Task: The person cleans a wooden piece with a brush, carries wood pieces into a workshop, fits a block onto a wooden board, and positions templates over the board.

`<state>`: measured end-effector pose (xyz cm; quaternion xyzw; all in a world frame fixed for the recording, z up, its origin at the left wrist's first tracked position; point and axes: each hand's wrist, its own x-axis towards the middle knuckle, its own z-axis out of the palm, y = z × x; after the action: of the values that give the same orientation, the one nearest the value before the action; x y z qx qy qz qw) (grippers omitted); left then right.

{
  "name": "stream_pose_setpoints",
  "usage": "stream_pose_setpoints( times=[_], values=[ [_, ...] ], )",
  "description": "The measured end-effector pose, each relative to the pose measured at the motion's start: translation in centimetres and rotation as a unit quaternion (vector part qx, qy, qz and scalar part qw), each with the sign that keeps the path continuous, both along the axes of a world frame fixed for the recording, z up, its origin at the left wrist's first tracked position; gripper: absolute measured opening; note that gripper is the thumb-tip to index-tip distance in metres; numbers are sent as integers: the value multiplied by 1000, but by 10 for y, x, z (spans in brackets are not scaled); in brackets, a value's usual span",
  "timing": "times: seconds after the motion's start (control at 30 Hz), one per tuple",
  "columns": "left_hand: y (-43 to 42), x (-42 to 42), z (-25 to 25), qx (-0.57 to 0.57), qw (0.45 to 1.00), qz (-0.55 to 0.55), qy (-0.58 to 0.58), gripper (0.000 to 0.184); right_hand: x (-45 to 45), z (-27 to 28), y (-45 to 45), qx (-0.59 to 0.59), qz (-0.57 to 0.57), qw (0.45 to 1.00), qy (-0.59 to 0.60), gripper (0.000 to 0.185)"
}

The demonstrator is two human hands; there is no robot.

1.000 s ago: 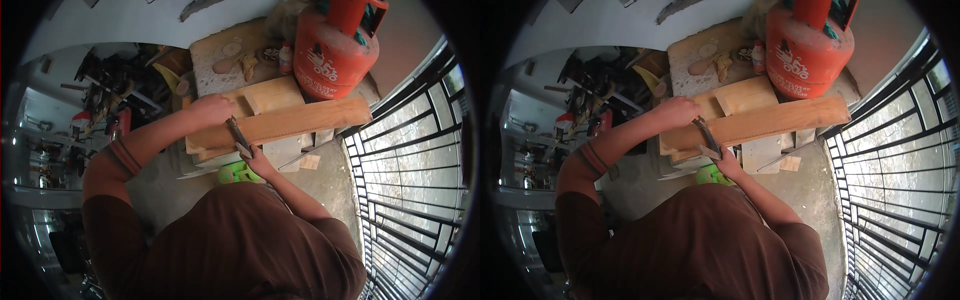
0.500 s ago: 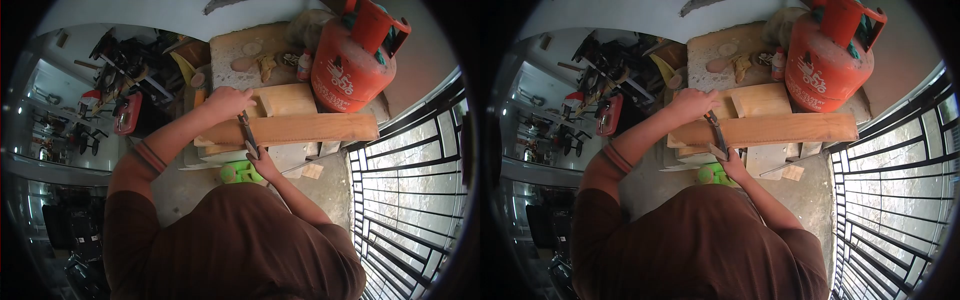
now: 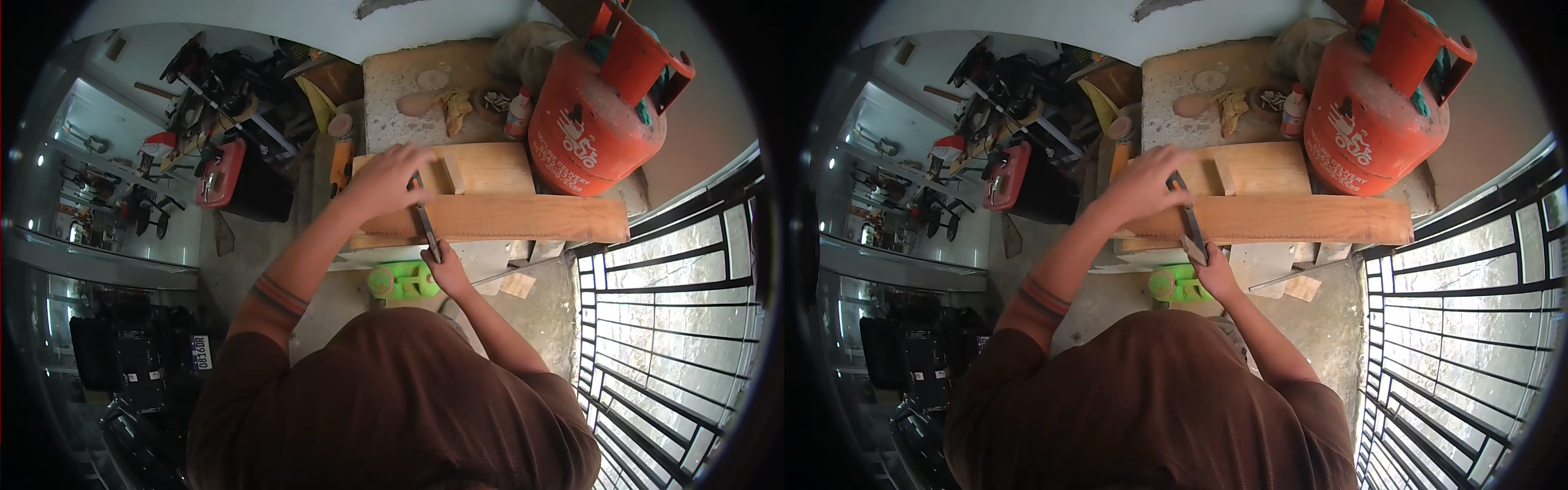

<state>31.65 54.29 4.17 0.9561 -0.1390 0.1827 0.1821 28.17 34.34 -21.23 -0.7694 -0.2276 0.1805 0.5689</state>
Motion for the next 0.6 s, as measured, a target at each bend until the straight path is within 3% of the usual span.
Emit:
stream_pose_setpoints(
  times=[0.07,0.13,0.2,0.3,0.4,0.47,0.53,0.6],
  values=[
    [28,0,-29,18,997,-69,35,41,-2,-3,-1,-2,3,1000,14,36],
    [31,-3,-28,4,996,-56,75,47,-2,-1,-1,-15,12,999,49,35],
    [26,-3,-20,-40,991,33,121,49,-1,-1,1,-17,11,998,60,35],
    [-5,3,-7,12,948,209,238,49,-6,-2,-1,-27,9,998,47,34],
    [-8,2,-1,0,950,207,234,46,-8,-3,3,-28,0,999,36,34],
    [3,1,-7,-58,997,41,26,43,-8,-6,2,-30,-6,999,37,35],
    [19,-1,-19,-115,991,-53,-33,43,-9,2,2,-37,-10,998,47,36],
    [26,-1,-25,-135,988,-25,66,44,-5,17,0,-55,2,994,99,40]
  ],
)
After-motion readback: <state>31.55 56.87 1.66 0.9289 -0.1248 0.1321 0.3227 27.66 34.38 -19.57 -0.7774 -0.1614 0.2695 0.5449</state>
